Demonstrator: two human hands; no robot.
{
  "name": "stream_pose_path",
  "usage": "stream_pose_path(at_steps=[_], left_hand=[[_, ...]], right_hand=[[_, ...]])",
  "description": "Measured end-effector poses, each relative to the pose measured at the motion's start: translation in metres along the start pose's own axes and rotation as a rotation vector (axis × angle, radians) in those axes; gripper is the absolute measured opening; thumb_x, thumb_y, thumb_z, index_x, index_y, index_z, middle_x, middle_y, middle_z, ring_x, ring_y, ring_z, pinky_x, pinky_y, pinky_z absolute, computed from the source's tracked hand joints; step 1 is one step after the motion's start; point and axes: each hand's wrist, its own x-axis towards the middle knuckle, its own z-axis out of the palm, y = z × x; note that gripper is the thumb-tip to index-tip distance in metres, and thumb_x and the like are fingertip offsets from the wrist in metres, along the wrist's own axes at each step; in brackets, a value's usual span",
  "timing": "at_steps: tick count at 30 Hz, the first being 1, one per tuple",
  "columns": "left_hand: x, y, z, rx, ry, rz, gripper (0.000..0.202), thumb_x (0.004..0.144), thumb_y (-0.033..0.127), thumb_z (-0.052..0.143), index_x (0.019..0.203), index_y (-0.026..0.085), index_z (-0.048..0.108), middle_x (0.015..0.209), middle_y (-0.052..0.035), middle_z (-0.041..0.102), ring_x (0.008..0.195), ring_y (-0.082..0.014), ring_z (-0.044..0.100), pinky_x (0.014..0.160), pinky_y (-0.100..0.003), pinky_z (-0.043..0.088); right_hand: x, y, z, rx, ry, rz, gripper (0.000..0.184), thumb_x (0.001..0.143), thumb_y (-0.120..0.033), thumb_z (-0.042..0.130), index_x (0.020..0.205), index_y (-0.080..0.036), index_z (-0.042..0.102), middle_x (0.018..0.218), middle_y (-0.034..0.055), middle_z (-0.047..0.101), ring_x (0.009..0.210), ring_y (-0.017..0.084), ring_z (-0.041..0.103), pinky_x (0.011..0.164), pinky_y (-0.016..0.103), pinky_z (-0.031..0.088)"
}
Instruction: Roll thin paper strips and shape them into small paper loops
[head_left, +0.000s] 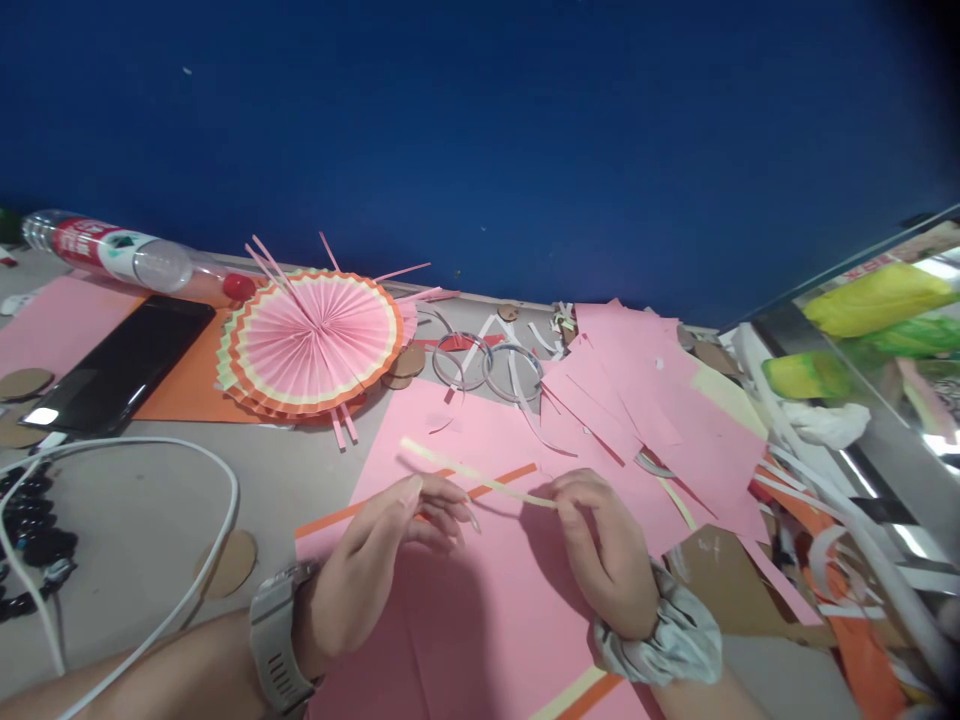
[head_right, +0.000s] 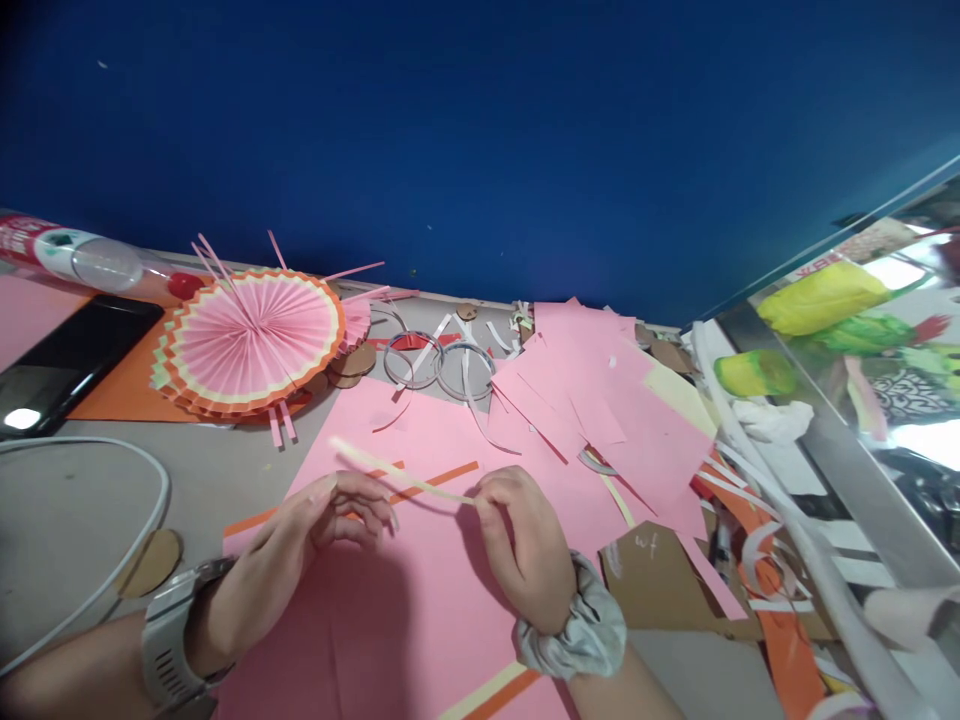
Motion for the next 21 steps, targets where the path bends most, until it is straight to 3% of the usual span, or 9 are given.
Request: stream_pose_path(at_steps=[3,6,9,11,12,14,16,19,21], left_hand=[[0.001,0.0,-0.0007,0.021,-0.003,0.045,0.035,0.095,0.038,0.027,0.09,0.015,0.053,0.076,-0.0029,0.054,0.063,-0.013,0.052,0.061,-0.028,0.045],[0.0009,0.0004,0.0001,0.213,0.126,0.085,0.025,0.095,0.035,0.03,0.089,0.019,0.048,0.068,0.0016,0.047,0.056,-0.0102,0.045,0.058,-0.024,0.041],[0.0003,0.0007,0.0017,0.598,0.175,0.222,0.017,0.09,0.026,0.044,0.105,0.021,0.049,0.095,-0.0041,0.055,0.086,-0.0161,0.052,0.081,-0.03,0.041],[0.0,0.0006,0.0025,0.823,0.089,0.312,0.032,0.087,0.022,0.049,0.119,0.023,0.046,0.118,-0.0064,0.051,0.113,-0.0217,0.042,0.099,-0.037,0.029],[0.0,0.0006,0.0028,0.901,0.045,0.336,0.036,0.086,0.022,0.049,0.122,0.024,0.045,0.122,-0.0055,0.051,0.118,-0.0226,0.038,0.103,-0.04,0.022],[0.0002,0.0012,0.0033,0.983,0.005,0.322,0.037,0.087,0.023,0.05,0.123,0.026,0.046,0.115,-0.0035,0.057,0.115,-0.0224,0.04,0.104,-0.042,0.018],[0.0007,0.0027,0.0038,0.978,-0.005,0.273,0.028,0.088,0.026,0.049,0.115,0.027,0.054,0.097,-0.0016,0.064,0.102,-0.0213,0.049,0.097,-0.04,0.026],[0.0011,0.0059,0.0044,0.894,-0.04,0.229,0.016,0.089,0.028,0.047,0.091,0.025,0.063,0.072,0.0005,0.062,0.081,-0.0185,0.053,0.084,-0.034,0.034],[0.0011,0.0076,0.0045,0.846,-0.033,0.232,0.021,0.09,0.026,0.045,0.075,0.022,0.06,0.067,0.0006,0.059,0.076,-0.0172,0.052,0.083,-0.033,0.034]], right_hand=[[-0.0039,0.0036,0.0009,0.136,0.039,0.021,0.013,0.088,-0.016,0.036,0.081,-0.019,0.047,0.076,0.0035,0.051,0.073,0.016,0.051,0.064,0.032,0.043],[-0.0072,0.007,0.0009,0.245,0.056,0.005,0.015,0.088,-0.014,0.033,0.08,-0.019,0.045,0.075,0.0027,0.048,0.07,0.015,0.049,0.062,0.033,0.041],[-0.0093,0.0093,0.0004,0.28,0.055,-0.037,0.018,0.089,-0.014,0.031,0.076,-0.02,0.042,0.073,0.0025,0.046,0.067,0.015,0.047,0.06,0.034,0.039],[-0.0102,0.0101,0.0003,0.279,0.05,-0.056,0.019,0.089,-0.016,0.03,0.074,-0.02,0.041,0.071,0.0022,0.046,0.066,0.016,0.046,0.059,0.035,0.039],[-0.0104,0.0103,0.0004,0.279,0.048,-0.062,0.019,0.089,-0.016,0.03,0.074,-0.02,0.041,0.07,0.0021,0.045,0.065,0.016,0.046,0.059,0.035,0.038],[-0.0106,0.0102,0.001,0.278,0.06,-0.065,0.019,0.089,-0.018,0.03,0.073,-0.02,0.04,0.069,0.0015,0.045,0.064,0.015,0.046,0.058,0.034,0.038],[-0.0103,0.0097,0.0016,0.271,0.085,-0.058,0.02,0.089,-0.018,0.031,0.072,-0.02,0.04,0.068,0.0011,0.046,0.062,0.015,0.046,0.057,0.034,0.038],[-0.0092,0.0083,0.002,0.248,0.124,-0.033,0.019,0.089,-0.017,0.032,0.073,-0.02,0.042,0.068,0.0009,0.046,0.062,0.015,0.046,0.058,0.033,0.039],[-0.0084,0.0075,0.0017,0.222,0.156,-0.011,0.018,0.089,-0.016,0.032,0.074,-0.02,0.042,0.07,0.0013,0.046,0.064,0.015,0.047,0.058,0.033,0.039]])
